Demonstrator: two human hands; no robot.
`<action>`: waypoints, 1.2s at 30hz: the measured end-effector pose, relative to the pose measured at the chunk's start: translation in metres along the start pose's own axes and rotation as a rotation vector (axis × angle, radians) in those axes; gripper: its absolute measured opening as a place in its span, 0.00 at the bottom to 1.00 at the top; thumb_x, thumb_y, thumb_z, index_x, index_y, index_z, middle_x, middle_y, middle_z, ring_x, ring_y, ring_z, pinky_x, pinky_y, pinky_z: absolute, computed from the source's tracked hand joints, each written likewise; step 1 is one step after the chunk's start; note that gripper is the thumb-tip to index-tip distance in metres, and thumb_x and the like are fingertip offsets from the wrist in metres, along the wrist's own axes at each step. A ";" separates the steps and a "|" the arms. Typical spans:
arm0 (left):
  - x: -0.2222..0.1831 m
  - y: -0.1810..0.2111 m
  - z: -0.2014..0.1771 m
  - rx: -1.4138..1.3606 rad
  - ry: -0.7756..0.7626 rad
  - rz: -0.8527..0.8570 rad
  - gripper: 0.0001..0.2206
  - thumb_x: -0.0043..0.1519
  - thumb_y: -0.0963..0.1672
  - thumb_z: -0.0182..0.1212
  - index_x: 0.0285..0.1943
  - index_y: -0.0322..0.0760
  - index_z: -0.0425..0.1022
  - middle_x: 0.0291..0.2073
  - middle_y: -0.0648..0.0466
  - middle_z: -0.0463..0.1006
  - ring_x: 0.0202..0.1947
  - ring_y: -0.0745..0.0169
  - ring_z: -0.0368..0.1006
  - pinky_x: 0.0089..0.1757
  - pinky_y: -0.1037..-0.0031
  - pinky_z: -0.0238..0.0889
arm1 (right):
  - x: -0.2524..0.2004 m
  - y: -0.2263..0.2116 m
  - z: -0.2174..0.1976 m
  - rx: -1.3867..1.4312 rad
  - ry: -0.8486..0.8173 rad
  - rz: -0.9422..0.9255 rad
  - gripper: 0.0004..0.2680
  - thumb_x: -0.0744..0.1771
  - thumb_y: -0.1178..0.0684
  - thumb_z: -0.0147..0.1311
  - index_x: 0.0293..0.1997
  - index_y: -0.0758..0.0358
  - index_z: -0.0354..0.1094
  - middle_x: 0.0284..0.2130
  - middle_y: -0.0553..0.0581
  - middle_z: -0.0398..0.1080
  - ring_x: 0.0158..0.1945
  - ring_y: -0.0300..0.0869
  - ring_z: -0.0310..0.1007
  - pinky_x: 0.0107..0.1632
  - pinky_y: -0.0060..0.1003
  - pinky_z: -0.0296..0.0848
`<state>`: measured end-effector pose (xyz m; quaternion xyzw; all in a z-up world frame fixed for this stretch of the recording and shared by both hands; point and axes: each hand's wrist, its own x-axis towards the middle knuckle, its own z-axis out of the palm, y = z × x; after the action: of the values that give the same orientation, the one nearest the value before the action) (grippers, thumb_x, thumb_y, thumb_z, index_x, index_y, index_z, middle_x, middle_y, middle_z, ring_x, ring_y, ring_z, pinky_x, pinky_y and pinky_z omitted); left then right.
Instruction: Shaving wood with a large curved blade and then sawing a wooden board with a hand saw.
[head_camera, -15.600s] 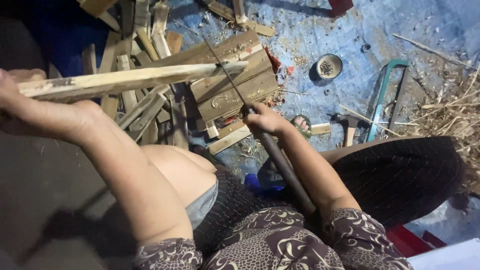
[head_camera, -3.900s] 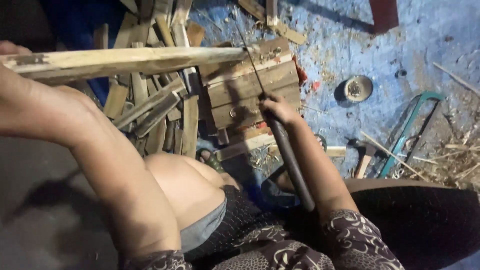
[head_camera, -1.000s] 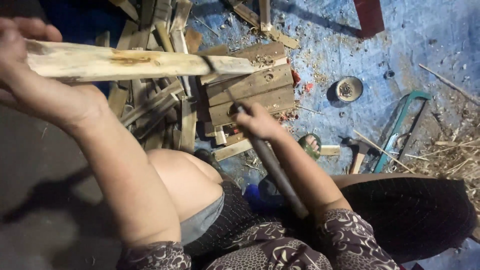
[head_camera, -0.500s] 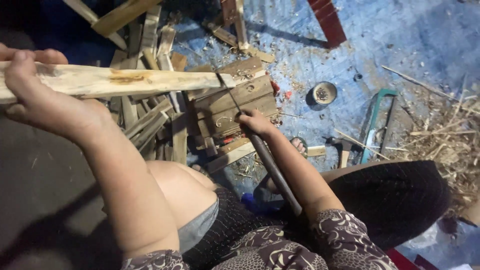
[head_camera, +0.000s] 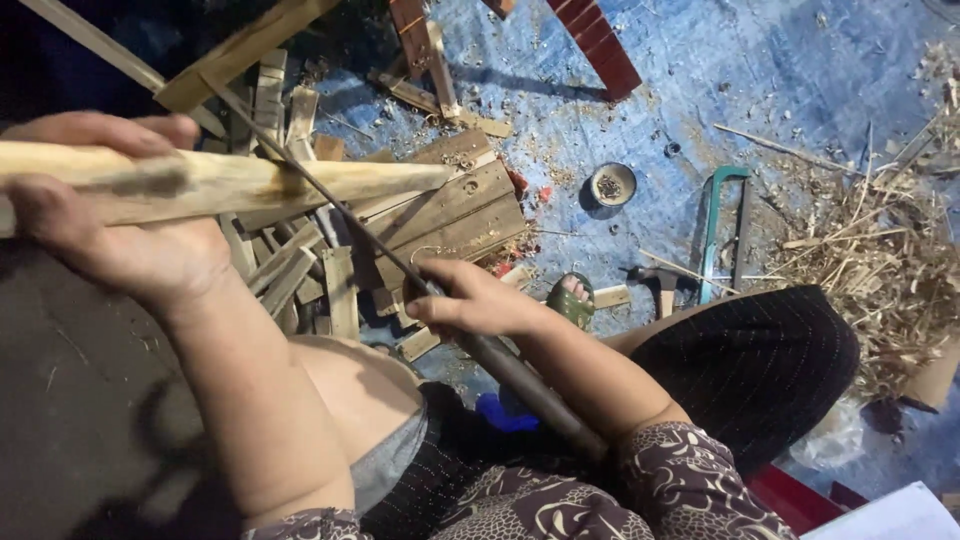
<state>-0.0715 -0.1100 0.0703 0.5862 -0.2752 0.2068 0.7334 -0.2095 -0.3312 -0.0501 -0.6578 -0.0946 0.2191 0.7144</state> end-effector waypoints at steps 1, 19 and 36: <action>0.000 0.001 0.001 0.005 -0.085 0.051 0.26 0.70 0.63 0.51 0.52 0.42 0.63 0.35 0.49 0.68 0.33 0.52 0.69 0.46 0.59 0.76 | -0.008 -0.008 0.003 0.040 0.003 0.007 0.09 0.65 0.48 0.54 0.41 0.64 0.66 0.25 0.53 0.70 0.24 0.40 0.74 0.26 0.34 0.76; 0.002 -0.013 -0.014 -0.008 -0.236 -0.032 0.16 0.72 0.55 0.54 0.53 0.45 0.63 0.37 0.53 0.68 0.37 0.57 0.68 0.50 0.64 0.72 | 0.020 0.127 -0.062 0.098 0.260 0.388 0.09 0.63 0.53 0.54 0.42 0.66 0.67 0.26 0.54 0.68 0.24 0.40 0.67 0.26 0.33 0.69; 0.007 -0.026 -0.019 -0.356 -0.352 -0.061 0.21 0.62 0.57 0.69 0.44 0.43 0.67 0.29 0.58 0.73 0.29 0.65 0.73 0.39 0.74 0.75 | 0.018 0.145 -0.060 0.296 0.340 0.416 0.11 0.62 0.56 0.53 0.47 0.68 0.70 0.26 0.58 0.70 0.24 0.43 0.68 0.26 0.35 0.70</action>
<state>-0.0470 -0.0980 0.0520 0.4830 -0.4128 0.0274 0.7717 -0.1953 -0.3717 -0.2019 -0.5790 0.1960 0.2591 0.7478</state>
